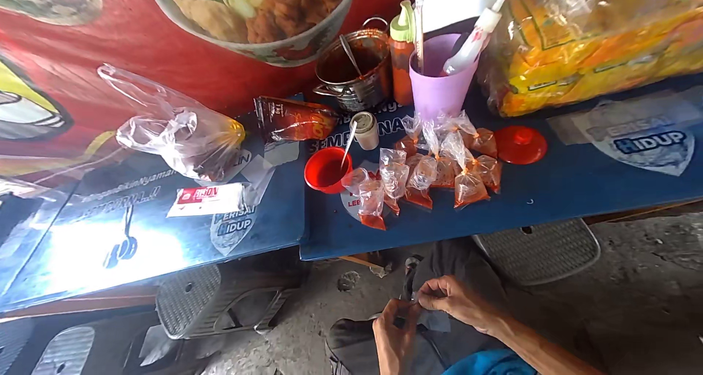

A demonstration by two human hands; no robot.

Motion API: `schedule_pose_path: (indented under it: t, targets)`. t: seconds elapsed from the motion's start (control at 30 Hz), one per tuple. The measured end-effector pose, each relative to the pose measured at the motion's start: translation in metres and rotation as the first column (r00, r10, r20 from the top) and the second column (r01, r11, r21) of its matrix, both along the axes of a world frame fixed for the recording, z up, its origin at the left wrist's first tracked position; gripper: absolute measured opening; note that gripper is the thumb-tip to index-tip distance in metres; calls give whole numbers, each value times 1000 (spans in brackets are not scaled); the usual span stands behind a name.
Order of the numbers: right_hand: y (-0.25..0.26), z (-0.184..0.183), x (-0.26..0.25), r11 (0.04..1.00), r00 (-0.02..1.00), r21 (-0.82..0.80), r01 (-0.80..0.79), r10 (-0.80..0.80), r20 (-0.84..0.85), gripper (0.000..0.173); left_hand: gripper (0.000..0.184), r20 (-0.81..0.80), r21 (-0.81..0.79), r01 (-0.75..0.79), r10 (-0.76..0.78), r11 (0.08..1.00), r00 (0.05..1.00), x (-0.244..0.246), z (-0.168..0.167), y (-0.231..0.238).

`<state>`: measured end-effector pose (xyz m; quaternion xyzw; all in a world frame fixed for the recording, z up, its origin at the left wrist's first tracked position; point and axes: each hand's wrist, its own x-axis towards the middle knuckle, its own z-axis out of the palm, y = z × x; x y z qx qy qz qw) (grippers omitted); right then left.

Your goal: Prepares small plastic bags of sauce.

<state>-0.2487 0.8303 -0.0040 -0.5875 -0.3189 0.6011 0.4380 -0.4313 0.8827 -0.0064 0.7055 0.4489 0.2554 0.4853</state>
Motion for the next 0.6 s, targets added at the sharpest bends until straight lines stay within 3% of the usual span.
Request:
schedule_pose_path:
  t: [0.33, 0.5, 0.6]
  targets:
    - [-1, -5, -9, 998, 980, 60, 29, -40, 197, 19, 12, -89, 183, -52, 69, 982, 994, 0, -11, -2]
    - [-2, -9, -16, 996, 995, -7, 84, -84, -49, 10, 17, -241, 179, -11, 55, 984, 969, 5, -21, -6]
    - [-1, -14, -20, 983, 978, -95, 158, -169, -121, 14, 21, -311, 144, 39, 8, 989, 950, 10, -21, -6]
